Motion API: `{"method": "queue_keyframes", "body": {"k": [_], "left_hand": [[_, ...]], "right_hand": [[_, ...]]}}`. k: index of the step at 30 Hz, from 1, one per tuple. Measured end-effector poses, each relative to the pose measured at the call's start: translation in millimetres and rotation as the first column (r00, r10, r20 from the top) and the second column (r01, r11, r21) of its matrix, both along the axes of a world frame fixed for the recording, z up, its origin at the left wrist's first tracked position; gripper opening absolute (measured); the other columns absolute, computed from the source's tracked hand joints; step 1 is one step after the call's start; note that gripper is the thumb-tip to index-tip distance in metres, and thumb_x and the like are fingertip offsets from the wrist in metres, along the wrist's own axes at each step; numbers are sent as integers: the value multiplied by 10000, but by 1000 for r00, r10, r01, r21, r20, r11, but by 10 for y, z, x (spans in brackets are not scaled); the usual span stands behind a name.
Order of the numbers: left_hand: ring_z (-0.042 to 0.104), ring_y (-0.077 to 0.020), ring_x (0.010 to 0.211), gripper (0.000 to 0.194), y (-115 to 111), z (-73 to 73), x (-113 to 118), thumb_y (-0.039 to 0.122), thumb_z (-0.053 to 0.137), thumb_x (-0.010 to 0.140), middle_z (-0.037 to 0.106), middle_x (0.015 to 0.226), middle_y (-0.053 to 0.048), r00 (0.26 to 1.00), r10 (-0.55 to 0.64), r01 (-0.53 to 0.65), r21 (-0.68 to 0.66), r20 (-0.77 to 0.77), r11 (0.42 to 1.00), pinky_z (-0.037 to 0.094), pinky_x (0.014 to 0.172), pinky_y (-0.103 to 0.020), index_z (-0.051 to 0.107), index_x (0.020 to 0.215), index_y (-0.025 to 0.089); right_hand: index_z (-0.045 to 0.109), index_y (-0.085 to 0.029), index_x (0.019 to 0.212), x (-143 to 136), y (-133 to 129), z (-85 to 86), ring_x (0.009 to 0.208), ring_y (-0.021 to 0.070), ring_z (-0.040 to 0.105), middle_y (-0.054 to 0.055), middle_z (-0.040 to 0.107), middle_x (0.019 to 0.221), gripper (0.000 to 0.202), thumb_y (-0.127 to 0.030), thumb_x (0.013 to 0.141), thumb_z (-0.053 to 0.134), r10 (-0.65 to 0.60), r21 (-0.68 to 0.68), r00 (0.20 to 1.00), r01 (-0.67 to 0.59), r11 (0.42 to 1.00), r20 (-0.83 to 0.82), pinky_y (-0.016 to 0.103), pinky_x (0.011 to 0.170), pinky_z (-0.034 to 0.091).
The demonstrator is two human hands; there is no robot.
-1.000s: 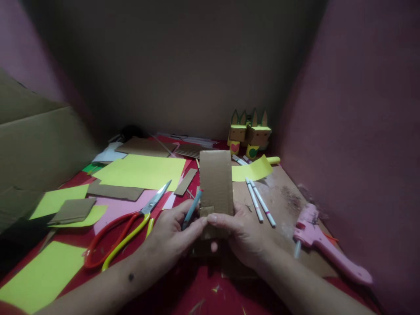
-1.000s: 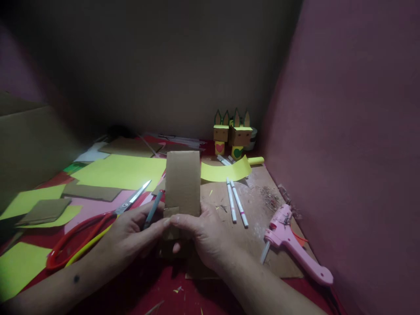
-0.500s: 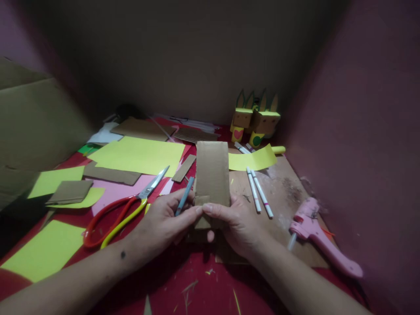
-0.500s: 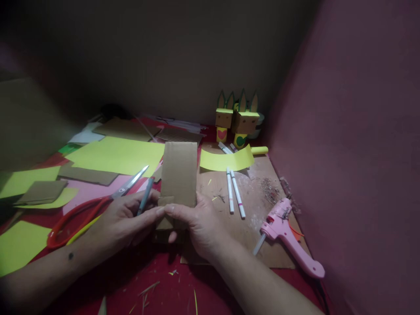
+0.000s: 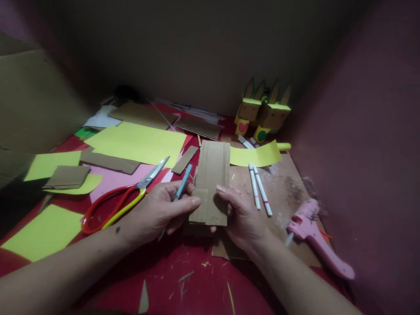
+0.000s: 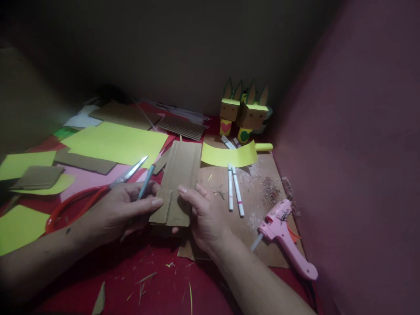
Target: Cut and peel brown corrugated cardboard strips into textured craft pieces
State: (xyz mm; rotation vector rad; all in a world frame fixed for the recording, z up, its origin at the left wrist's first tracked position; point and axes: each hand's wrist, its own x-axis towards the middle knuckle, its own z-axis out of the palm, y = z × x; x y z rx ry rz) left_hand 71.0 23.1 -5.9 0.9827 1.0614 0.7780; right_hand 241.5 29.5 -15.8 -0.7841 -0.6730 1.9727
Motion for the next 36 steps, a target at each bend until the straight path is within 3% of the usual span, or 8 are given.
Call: {"method": "queue_keyframes", "body": {"k": [3,9,15,36], "left_hand": [[324,-24,308,249,-5,2,4,372,686,791,432,433,128,1000,-6,7,41,-31,999,241,302,-108,499,808,209],[383,-40,394,171,-30,51,-24,333,614,846,458,501,92,978,-86,128,222,-189,967,283,371,-135,558,806,176],[405,-49,430,131,-35,56,-25,293,589,847,481,555,76,968,-90,160,295,-236,942,312,408,-157,594,838,163],[406,-54,447,140,-41,68,-7,273,585,848,446,576,90,966,-141,198,268,-216,943,327,408,-154,559,947,177]], "right_hand": [[692,-174,1038,-3,-9,-20,574,166,617,65,719,821,310,-322,766,692,-12,21,1000,11,1000,20,216,348,415],[723,-162,944,-6,-39,-48,467,126,572,35,702,700,247,-322,755,713,14,28,1000,-14,1000,19,208,368,437],[729,-179,946,8,-46,-43,455,118,564,25,705,700,250,-352,768,702,14,54,998,-18,998,62,198,376,434],[725,-168,919,18,-26,-48,503,157,603,54,715,725,279,-390,752,699,-27,41,994,23,999,103,217,357,416]]}}
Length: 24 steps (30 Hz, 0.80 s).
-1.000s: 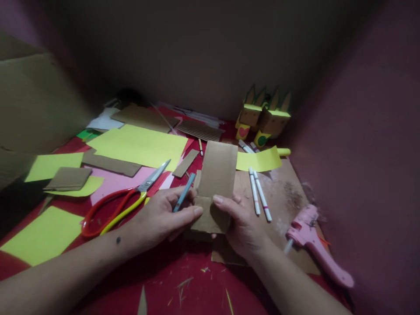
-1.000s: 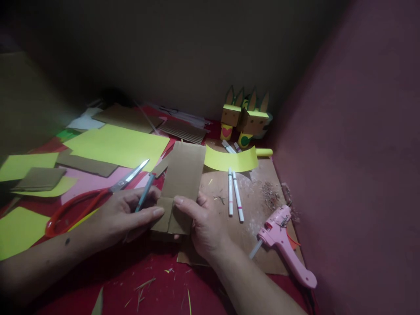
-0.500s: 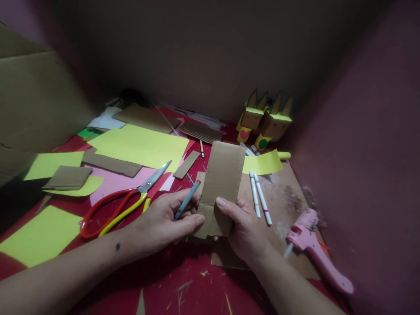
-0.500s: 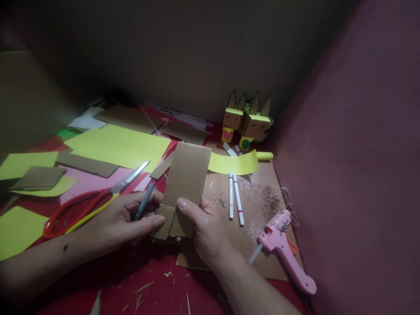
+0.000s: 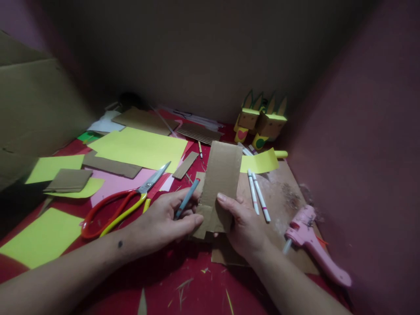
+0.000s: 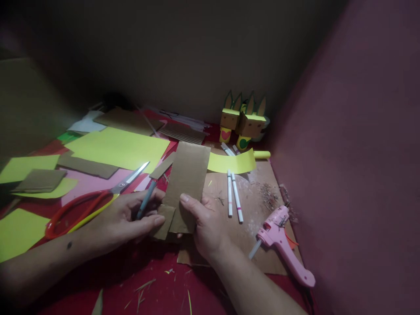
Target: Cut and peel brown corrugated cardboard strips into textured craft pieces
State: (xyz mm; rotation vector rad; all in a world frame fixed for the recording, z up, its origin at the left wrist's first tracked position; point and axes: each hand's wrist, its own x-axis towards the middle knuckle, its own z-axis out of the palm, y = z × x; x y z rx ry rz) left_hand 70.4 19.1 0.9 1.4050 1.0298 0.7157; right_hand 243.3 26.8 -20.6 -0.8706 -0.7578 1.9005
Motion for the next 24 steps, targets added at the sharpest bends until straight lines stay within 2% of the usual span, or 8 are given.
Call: {"method": "queue_keyframes", "body": {"k": [6,10,13,16,20,24], "left_hand": [[411,-63,453,152,-8,29,16,261,591,818,443,576,86,1000,-3,3,4,0,1000,333,406,-166,571,942,174],[400,-62,429,161,-16,32,19,272,584,824,415,555,99,1000,6,-6,-13,-4,1000,329,399,-168,561,955,181],[411,-62,443,147,-15,25,16,272,589,827,453,578,86,1000,7,-7,17,-10,1000,332,401,-164,566,944,186],[416,-59,450,147,-3,22,22,281,589,835,486,592,75,1000,12,-12,20,-15,1000,340,409,-160,573,944,183],[410,-57,399,170,-4,39,41,285,593,832,461,528,96,1000,28,-28,1,-7,1000,328,387,-158,577,967,184],[432,-66,371,200,-15,69,46,321,598,819,483,513,90,998,54,-55,-26,-34,998,346,371,-172,585,959,179]], "right_hand": [[715,-163,965,1,0,-23,461,144,575,53,716,728,323,-398,744,709,-5,3,1000,5,1000,-1,225,355,419],[712,-173,993,-4,-9,-13,540,182,630,56,729,765,331,-383,738,711,-18,4,1000,18,1000,-10,236,368,428],[714,-178,1007,1,-9,-4,602,208,659,59,738,792,342,-398,745,700,-21,11,999,21,1000,-25,253,392,444],[729,-177,968,13,-3,-9,650,220,675,59,742,801,324,-437,786,662,-8,30,1000,9,1000,-11,279,447,488],[739,-185,917,21,-2,-5,672,227,685,56,742,806,295,-443,814,641,-13,45,1000,13,999,-10,306,501,524],[730,-188,979,12,1,17,706,251,694,57,740,802,310,-432,808,643,-54,42,998,54,998,-16,333,528,538]]}}
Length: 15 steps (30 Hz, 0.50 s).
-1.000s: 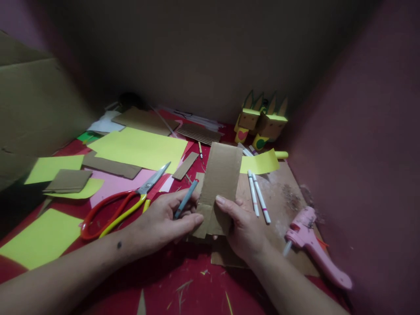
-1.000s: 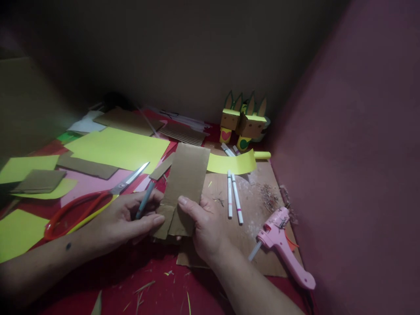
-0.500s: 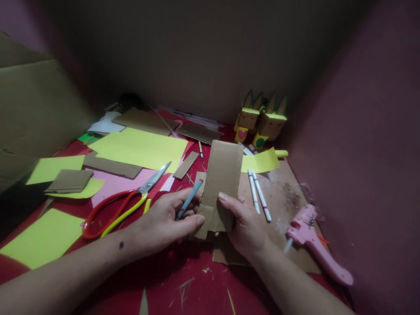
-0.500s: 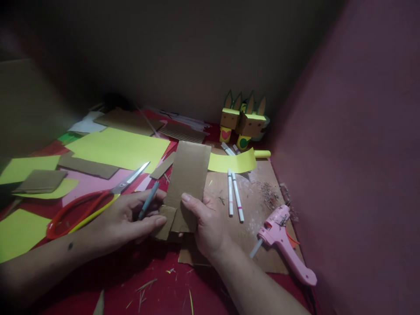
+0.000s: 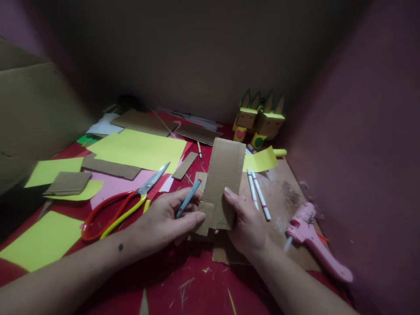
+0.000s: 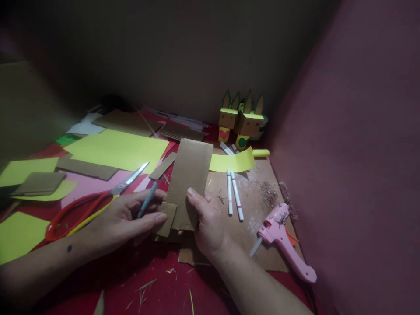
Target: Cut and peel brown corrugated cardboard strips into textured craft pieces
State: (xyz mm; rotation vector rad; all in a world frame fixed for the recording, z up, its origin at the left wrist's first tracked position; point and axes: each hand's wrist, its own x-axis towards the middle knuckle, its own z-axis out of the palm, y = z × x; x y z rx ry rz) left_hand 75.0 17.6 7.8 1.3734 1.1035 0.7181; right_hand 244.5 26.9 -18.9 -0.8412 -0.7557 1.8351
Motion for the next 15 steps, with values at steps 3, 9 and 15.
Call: {"method": "queue_keyframes", "body": {"k": [3,9,15], "left_hand": [[437,-73,357,207,11,1,-16,355,587,821,477,468,85,999,22,-22,3,-44,1000,336,363,-176,607,916,172],[401,-63,339,190,44,-46,-48,369,608,810,456,441,99,987,155,-152,70,-36,986,299,351,-173,557,837,189],[536,-95,565,175,61,-43,-53,321,681,751,579,674,35,952,307,-296,232,-12,927,457,526,-203,582,803,187]], "right_hand": [[696,-201,1080,0,24,-14,723,258,697,53,743,833,366,-437,804,649,-79,14,997,78,997,9,343,535,542],[681,-157,1043,4,50,-47,689,243,693,64,739,801,358,-411,791,677,-176,-10,984,177,984,33,353,588,553],[658,-199,994,-30,14,-45,800,225,678,46,721,885,238,-312,786,674,-66,96,971,45,994,231,386,773,541]]}}
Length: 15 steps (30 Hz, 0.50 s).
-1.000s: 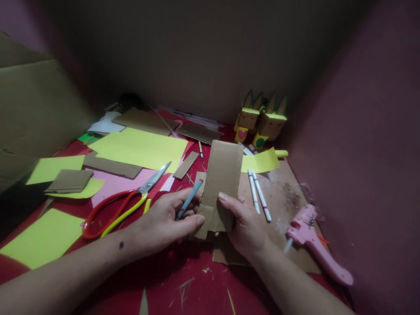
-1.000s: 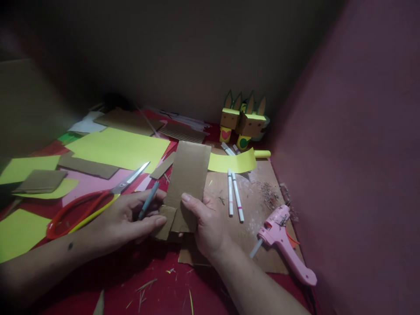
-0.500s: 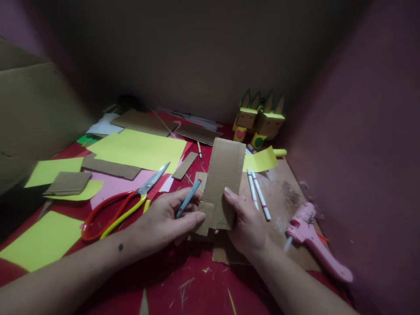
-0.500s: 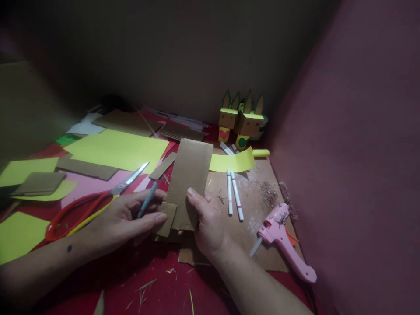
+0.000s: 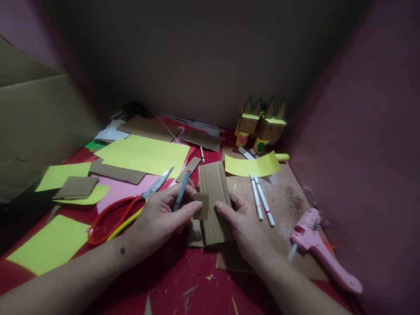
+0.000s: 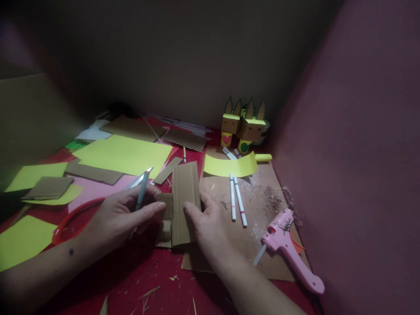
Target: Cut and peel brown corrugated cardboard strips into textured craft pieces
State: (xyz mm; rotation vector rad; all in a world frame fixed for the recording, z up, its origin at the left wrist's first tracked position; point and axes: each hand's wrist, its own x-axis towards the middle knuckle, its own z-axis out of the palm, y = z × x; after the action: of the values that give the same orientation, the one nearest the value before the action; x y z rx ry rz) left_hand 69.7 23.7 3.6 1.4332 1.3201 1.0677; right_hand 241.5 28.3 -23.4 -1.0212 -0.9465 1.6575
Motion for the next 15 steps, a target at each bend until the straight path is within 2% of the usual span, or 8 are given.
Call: {"method": "queue_keyframes", "body": {"k": [3,5,6,8,10,12,13,15], "left_hand": [[518,-94,529,193,-6,20,6,344,675,757,555,627,47,1000,-9,10,-51,13,999,442,503,-209,563,792,190],[452,-79,439,212,-24,36,18,366,661,764,506,542,74,999,-24,28,-121,32,992,392,436,-203,536,781,195],[420,-73,410,220,-36,42,27,372,656,764,485,513,84,998,-34,41,-148,48,988,366,411,-199,524,773,197],[389,-64,399,228,-63,49,49,373,655,763,463,495,91,995,-55,68,-174,78,982,333,392,-190,512,753,196],[409,-63,437,234,-85,44,70,371,659,769,478,526,83,990,-88,106,-176,107,979,340,413,-180,513,743,190],[403,-55,435,250,-93,30,84,381,657,780,467,527,87,985,-117,141,-191,129,971,327,415,-171,501,744,189],[396,-50,418,256,-89,20,86,391,654,785,465,526,92,982,-126,154,-210,144,965,316,406,-169,493,764,192],[383,-44,379,265,-62,-5,78,418,631,803,490,539,92,974,-135,180,-263,180,948,288,384,-169,490,846,198]], "right_hand": [[617,-214,1089,4,-41,50,926,234,635,64,683,1013,294,-260,800,642,-155,203,947,100,974,280,408,872,500],[600,-219,1156,25,-86,114,1043,246,577,83,636,1125,344,-262,816,633,-338,405,827,148,902,450,423,954,442],[608,-220,1155,37,-109,148,1090,251,547,88,612,1169,333,-272,827,626,-411,493,773,149,857,482,429,984,412],[640,-218,1117,54,-147,202,1065,235,550,80,615,1132,279,-289,850,608,-397,572,788,71,817,470,397,955,418],[688,-209,963,53,-160,216,938,204,587,58,642,989,169,-312,847,621,-217,492,872,-31,870,439,344,842,458],[682,-191,763,34,-146,186,805,173,599,33,637,823,148,-330,809,661,-25,314,941,-88,945,338,297,726,469],[669,-182,718,20,-131,160,732,150,586,18,618,752,172,-337,792,677,29,211,965,-86,974,260,275,672,462],[639,-174,700,-5,-95,106,566,101,536,-26,563,607,197,-348,753,715,26,57,997,-31,998,79,230,561,435]]}}
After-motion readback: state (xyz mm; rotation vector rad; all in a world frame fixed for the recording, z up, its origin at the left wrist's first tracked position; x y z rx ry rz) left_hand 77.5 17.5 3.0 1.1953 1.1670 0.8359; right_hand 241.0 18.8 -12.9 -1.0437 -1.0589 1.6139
